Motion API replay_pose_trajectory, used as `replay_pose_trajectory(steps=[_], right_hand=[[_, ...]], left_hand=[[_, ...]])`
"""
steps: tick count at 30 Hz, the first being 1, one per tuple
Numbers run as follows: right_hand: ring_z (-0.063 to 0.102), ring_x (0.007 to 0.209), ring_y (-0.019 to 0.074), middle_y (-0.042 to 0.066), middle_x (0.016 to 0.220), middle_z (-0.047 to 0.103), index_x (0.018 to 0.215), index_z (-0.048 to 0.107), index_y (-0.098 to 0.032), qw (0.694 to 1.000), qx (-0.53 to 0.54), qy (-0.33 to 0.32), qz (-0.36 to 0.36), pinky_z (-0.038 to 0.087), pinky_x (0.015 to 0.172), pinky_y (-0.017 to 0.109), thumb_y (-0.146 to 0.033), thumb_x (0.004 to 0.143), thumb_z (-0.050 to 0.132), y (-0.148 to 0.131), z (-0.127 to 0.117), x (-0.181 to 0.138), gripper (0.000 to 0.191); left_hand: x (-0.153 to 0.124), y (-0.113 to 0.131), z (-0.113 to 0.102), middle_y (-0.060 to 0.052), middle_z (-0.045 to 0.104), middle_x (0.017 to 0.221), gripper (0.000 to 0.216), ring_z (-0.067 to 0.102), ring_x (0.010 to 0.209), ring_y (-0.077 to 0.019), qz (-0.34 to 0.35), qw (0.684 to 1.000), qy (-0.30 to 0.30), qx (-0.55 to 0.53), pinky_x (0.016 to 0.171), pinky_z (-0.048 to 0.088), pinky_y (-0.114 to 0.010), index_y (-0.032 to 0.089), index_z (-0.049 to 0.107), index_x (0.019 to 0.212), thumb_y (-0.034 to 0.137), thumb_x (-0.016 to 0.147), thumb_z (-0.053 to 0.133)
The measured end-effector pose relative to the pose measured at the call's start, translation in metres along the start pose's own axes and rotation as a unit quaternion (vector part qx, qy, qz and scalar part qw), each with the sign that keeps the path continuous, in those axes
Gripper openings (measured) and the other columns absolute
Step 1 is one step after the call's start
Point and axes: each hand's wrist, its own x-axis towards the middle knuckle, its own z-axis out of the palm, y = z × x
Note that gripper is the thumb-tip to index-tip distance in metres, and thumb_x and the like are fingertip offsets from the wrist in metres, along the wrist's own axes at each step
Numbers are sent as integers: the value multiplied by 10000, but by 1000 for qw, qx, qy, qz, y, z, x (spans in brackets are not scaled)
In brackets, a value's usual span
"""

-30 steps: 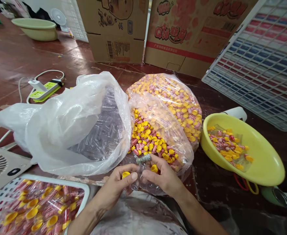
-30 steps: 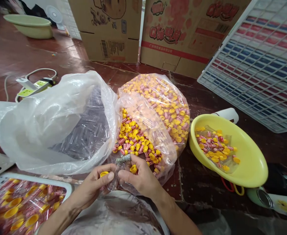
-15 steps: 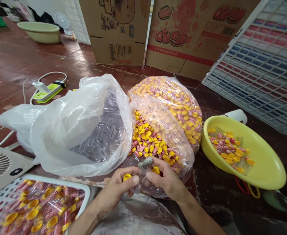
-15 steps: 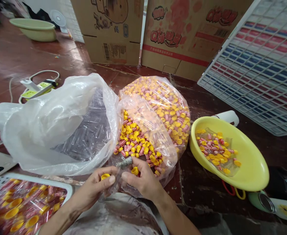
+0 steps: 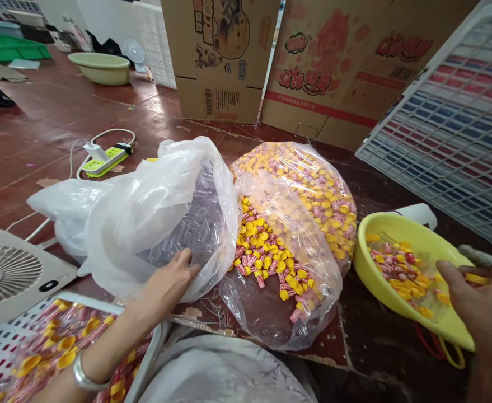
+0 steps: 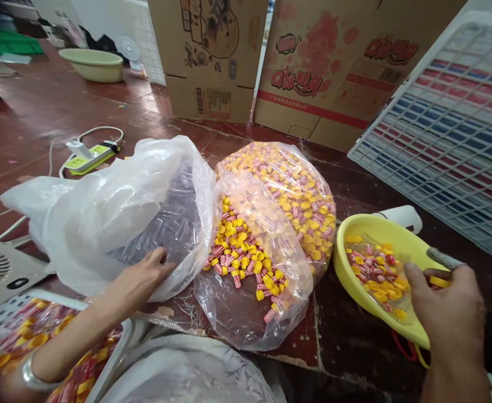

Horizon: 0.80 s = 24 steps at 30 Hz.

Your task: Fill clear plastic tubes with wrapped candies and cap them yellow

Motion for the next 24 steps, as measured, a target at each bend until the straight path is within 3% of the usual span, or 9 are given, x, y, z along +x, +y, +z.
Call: replay_pose_trajectory(steps=[1, 3, 6, 9, 12, 14, 17, 21, 24], right_hand=[[686, 778, 337, 212, 908, 710, 1088, 698, -243, 999, 10, -3, 44, 454, 595, 487, -712, 806, 622, -10, 3, -8, 553], [702, 787, 273, 164, 1019, 738, 1155, 700, -258, 988, 110, -74, 81, 529, 674, 438, -648, 889, 561, -39, 12, -32, 492], [731, 866, 278, 98, 1008, 767, 1148, 730, -234, 934, 281, -218, 26, 595, 796, 433, -529, 842, 714, -93, 34, -79, 425], [725, 982, 257, 65, 1095, 764, 1071, 780, -261, 859, 400, -318, -17, 601, 911, 424, -397, 880, 733, -149, 62, -122, 240], [739, 877, 214, 36, 1057, 775, 1108, 774, -297, 776, 506, -376, 12, 616, 892, 412, -376, 915, 702, -191, 88, -153, 221], [731, 943, 221, 43, 1091, 770, 1128, 769, -293, 749, 529, -399, 4, 604, 912, 403, -366, 921, 695, -206, 100, -165, 231], [700, 1059, 231, 52, 1144, 755, 1157, 761, -293, 750, 515, -414, -38, 562, 977, 390, -335, 937, 676, -210, 108, -175, 240], [696, 1061, 227, 58, 1119, 757, 1168, 755, -293, 775, 483, -398, -90, 535, 1001, 378, -319, 956, 648, -202, 108, -176, 239], [698, 1046, 231, 68, 1074, 758, 1111, 767, -268, 780, 459, -409, -119, 539, 978, 368, -347, 979, 609, -198, 106, -174, 220]], left_hand=[[1, -1, 0, -117, 590, 1077, 290, 663, 915, -250, 0, 1000, 5, -10, 594, 481, -279, 202, 707, 982, 78, 900, 459], [1, -3, -2, -114, 622, 1132, 272, 680, 941, -257, -27, 997, 44, -60, 643, 501, -287, 223, 724, 1046, 160, 929, 486], [-7, 1, -10, -96, 702, 1125, 269, 686, 975, -271, -66, 964, 99, -238, 776, 521, -309, 235, 750, 1102, 358, 922, 593], [-18, 25, -16, -75, 766, 1057, 359, 681, 951, -262, -52, 888, 39, -455, 832, 508, -301, 237, 781, 1090, 491, 854, 689], [-23, 56, -16, -62, 778, 969, 379, 655, 895, -242, -34, 797, -38, -602, 785, 493, -278, 223, 798, 1061, 502, 810, 742], [-23, 72, -14, -46, 750, 872, 355, 608, 796, -196, -19, 738, -57, -672, 712, 465, -250, 197, 803, 999, 491, 807, 750], [-21, 82, -12, 0, 647, 722, 327, 455, 612, -108, -9, 680, -66, -730, 567, 357, -207, 173, 790, 930, 477, 817, 747], [-21, 85, -9, 38, 518, 618, 374, 300, 508, -62, -6, 650, -96, -754, 467, 213, -206, 145, 767, 853, 514, 789, 763], [-21, 88, -7, 49, 483, 594, 404, 302, 494, -55, -15, 624, -104, -775, 463, 215, -203, 138, 753, 844, 532, 762, 785]])
